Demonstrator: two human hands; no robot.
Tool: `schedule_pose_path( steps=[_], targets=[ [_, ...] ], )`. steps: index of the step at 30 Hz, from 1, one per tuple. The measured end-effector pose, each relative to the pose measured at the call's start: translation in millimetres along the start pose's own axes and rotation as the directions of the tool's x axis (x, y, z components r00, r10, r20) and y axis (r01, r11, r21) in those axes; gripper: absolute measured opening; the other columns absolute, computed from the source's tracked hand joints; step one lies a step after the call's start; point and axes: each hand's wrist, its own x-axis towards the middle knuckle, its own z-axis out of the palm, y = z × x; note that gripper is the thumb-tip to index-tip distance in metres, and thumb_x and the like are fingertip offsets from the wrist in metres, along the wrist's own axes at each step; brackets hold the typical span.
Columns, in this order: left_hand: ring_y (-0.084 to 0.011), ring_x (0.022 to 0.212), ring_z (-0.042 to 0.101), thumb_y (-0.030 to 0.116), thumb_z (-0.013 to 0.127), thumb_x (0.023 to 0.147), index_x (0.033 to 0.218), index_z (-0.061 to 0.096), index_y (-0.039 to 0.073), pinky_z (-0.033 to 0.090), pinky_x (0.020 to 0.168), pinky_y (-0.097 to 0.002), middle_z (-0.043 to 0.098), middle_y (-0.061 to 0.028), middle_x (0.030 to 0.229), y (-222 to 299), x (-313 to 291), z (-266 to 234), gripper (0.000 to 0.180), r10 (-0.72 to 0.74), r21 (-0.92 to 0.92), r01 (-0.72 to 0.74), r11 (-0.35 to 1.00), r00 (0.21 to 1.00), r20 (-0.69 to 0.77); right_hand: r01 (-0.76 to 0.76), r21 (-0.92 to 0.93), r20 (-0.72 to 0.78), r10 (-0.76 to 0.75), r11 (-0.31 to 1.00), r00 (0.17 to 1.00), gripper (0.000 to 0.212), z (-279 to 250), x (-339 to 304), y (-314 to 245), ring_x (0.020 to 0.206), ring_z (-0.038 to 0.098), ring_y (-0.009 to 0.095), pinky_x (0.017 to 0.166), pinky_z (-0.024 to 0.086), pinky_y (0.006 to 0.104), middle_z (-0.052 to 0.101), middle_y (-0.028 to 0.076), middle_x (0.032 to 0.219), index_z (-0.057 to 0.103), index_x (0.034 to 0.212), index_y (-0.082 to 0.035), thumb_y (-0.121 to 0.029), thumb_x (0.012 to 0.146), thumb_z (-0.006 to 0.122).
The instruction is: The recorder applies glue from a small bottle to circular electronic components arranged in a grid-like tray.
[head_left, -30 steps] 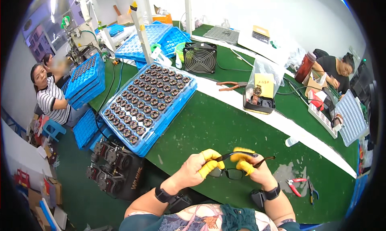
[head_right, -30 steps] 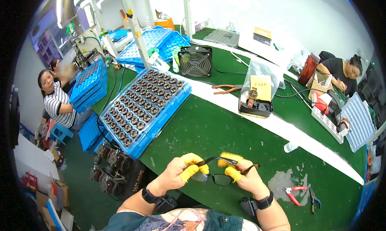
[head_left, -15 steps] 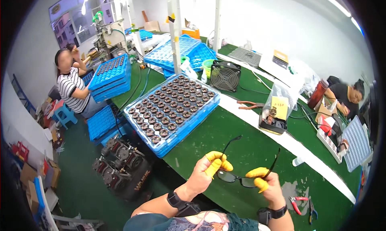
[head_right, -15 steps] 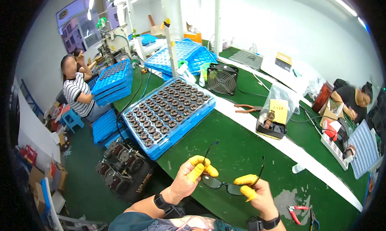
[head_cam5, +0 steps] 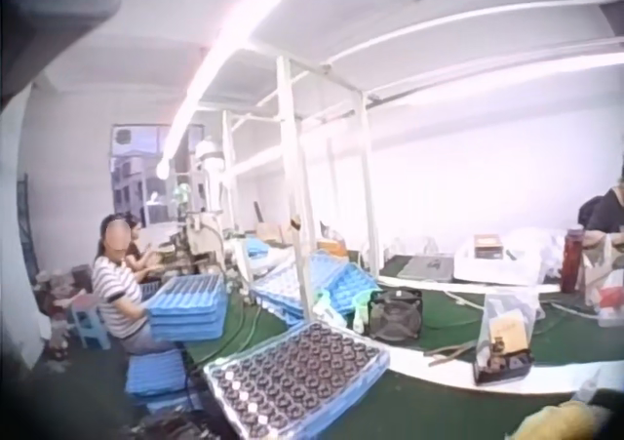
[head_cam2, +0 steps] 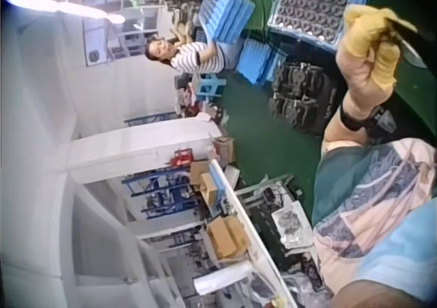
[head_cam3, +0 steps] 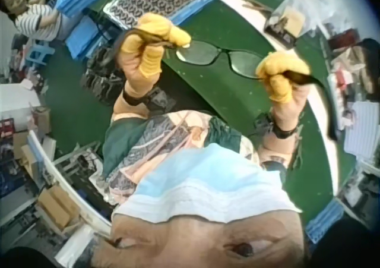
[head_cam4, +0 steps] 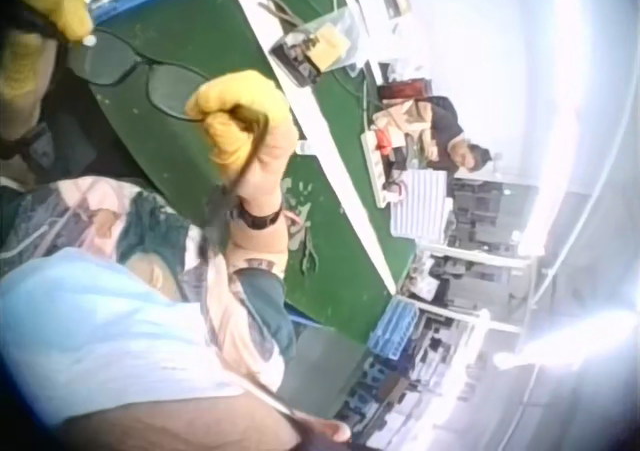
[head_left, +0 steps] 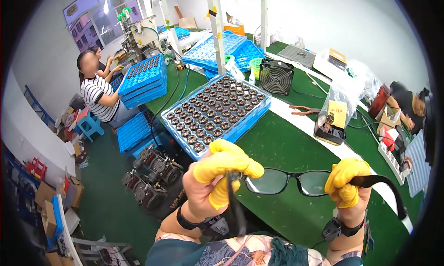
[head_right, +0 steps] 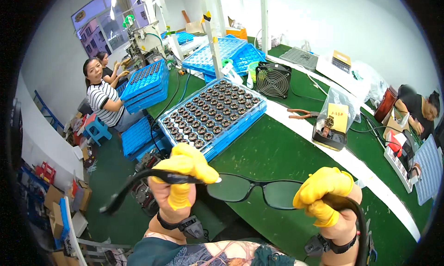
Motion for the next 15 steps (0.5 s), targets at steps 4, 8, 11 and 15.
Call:
schedule_pose_path(
  steps=[4,8,11,15],
  targets=[
    [-0.0192,0.074,0.054,0.019,0.061,0.082,0.097,0.058,0.000,0.043,0.070,-0.0315,0.066,-0.0126,0.082,17,8,-1,0.024,0.019,-0.054,-0.021,0.998,0.999,-0.040,0.049,0.072,-0.020,-0.048,0.996,0.999,0.024,12,-1,-1,0.055,0.056,0.019,0.048,0.041,0.0249,0.058,0.012,0.064,0.060,0.072,-0.001,-0.022,0.069,0.070],
    [-0.0199,0.070,0.056,0.022,0.064,0.077,0.091,0.060,0.001,0.043,0.067,-0.0302,0.066,-0.0108,0.080,30,13,-7,0.025,0.121,0.143,-0.124,0.982,0.992,0.025,0.121,0.076,0.019,-0.123,0.990,0.992,0.018,17,-1,-3,0.054,0.057,0.019,0.047,0.042,0.0249,0.058,0.012,0.064,0.060,0.069,-0.002,-0.018,0.070,0.070],
    [-0.0207,0.071,0.057,0.025,0.063,0.077,0.087,0.059,0.004,0.043,0.066,-0.0313,0.066,-0.0109,0.080,34,14,-10,0.024,0.138,0.142,-0.137,0.980,0.990,0.001,0.143,0.066,0.053,-0.147,0.988,0.988,0.015,23,1,-6,0.053,0.057,0.019,0.046,0.042,0.0249,0.059,0.012,0.065,0.060,0.067,-0.002,-0.014,0.071,0.069],
    [-0.0240,0.072,0.055,0.027,0.063,0.078,0.091,0.056,0.004,0.043,0.065,-0.0340,0.065,-0.0115,0.081,31,19,-12,0.028,0.150,0.079,-0.153,0.985,0.988,0.045,0.132,0.112,0.040,-0.138,0.985,0.990,0.013,21,-2,-6,0.055,0.058,0.019,0.049,0.044,0.0249,0.061,0.015,0.069,0.061,0.066,-0.002,-0.011,0.074,0.064]
  ],
)
